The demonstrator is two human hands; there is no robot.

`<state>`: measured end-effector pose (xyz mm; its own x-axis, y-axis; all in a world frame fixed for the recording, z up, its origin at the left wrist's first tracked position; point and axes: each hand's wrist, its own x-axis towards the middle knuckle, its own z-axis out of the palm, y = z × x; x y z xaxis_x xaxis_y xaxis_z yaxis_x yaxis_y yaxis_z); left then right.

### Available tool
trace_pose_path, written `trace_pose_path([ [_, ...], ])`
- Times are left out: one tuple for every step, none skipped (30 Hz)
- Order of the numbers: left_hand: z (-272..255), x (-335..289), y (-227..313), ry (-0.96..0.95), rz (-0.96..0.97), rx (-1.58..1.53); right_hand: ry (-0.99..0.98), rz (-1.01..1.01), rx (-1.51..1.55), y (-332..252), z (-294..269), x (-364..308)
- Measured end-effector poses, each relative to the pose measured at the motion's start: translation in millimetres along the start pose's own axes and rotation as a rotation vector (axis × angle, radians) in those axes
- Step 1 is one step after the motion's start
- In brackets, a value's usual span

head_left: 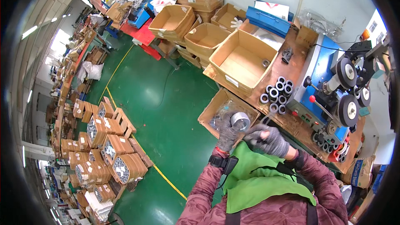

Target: Applying tape to the outer surface of metal rings using a semi-automated taping machine.

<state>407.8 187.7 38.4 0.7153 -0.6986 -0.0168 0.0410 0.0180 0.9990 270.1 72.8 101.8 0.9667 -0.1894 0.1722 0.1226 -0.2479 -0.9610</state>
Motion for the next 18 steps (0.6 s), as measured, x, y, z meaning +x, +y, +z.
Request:
trace_pose_path([
  [-2.7,1.8,-0.9,0.012,-0.013,-0.071,-0.053,-0.146,-0.201,0.9,8.4,7.3],
  [-3.1,4.4,-1.7,0.029,-0.043,-0.152,-0.033,-0.123,-0.159,-1.1,14.6,10.4],
  [-5.2,6.6,-4.8,0.028,-0.038,-0.154,-0.015,-0.100,-0.115,-3.1,18.0,11.3],
  [-8.4,9.6,-11.0,0.046,-0.001,-0.108,0.015,-0.088,-0.065,-5.3,12.8,16.4],
  [-10.5,11.0,-14.9,0.065,0.036,-0.062,0.044,-0.077,-0.013,-8.7,5.0,23.7],
  [-9.0,11.7,-15.1,0.061,0.040,-0.063,0.118,0.041,0.202,-12.2,-0.8,27.5],
  [-9.7,12.9,-13.1,0.036,0.023,-0.078,0.148,-0.022,0.157,-4.2,-8.0,36.3],
  [-9.4,13.5,-11.2,0.010,0.006,-0.093,0.143,0.006,0.092,-4.1,-18.4,42.0],
  [-11.6,13.4,-8.5,0.010,0.013,-0.088,0.136,0.031,0.031,-11.5,-23.8,51.7],
  [-13.3,12.0,-5.7,-0.015,0.065,-0.056,0.187,0.082,0.152,-10.5,-20.3,61.5],
  [-15.4,11.9,-3.5,-0.040,0.116,-0.024,0.154,0.394,0.142,-20.8,-26.8,64.2],
  [-20.2,13.5,-1.1,-0.117,0.064,-0.022,0.161,0.422,0.210,-4.8,-24.7,65.0],
  [-20.9,15.7,6.7,-0.124,0.065,-0.020,0.166,0.454,0.279,3.6,-22.1,67.6],
  [-20.5,18.2,14.9,-0.143,0.061,-0.012,0.172,0.454,0.280,5.3,-22.5,63.6],
  [-20.3,18.4,20.9,-0.146,0.055,-0.003,0.221,0.436,0.329,-7.1,-20.9,64.4],
  [-19.9,17.8,22.6,-0.136,0.052,-0.001,0.270,0.420,0.377,-14.4,-19.8,64.5],
  [-19.6,16.9,23.4,-0.109,0.019,-0.019,0.261,0.423,0.380,-14.9,-18.9,63.5],
  [-20.9,17.3,25.2,-0.091,-0.011,-0.033,0.226,0.294,0.301,-16.2,-17.0,63.0],
])
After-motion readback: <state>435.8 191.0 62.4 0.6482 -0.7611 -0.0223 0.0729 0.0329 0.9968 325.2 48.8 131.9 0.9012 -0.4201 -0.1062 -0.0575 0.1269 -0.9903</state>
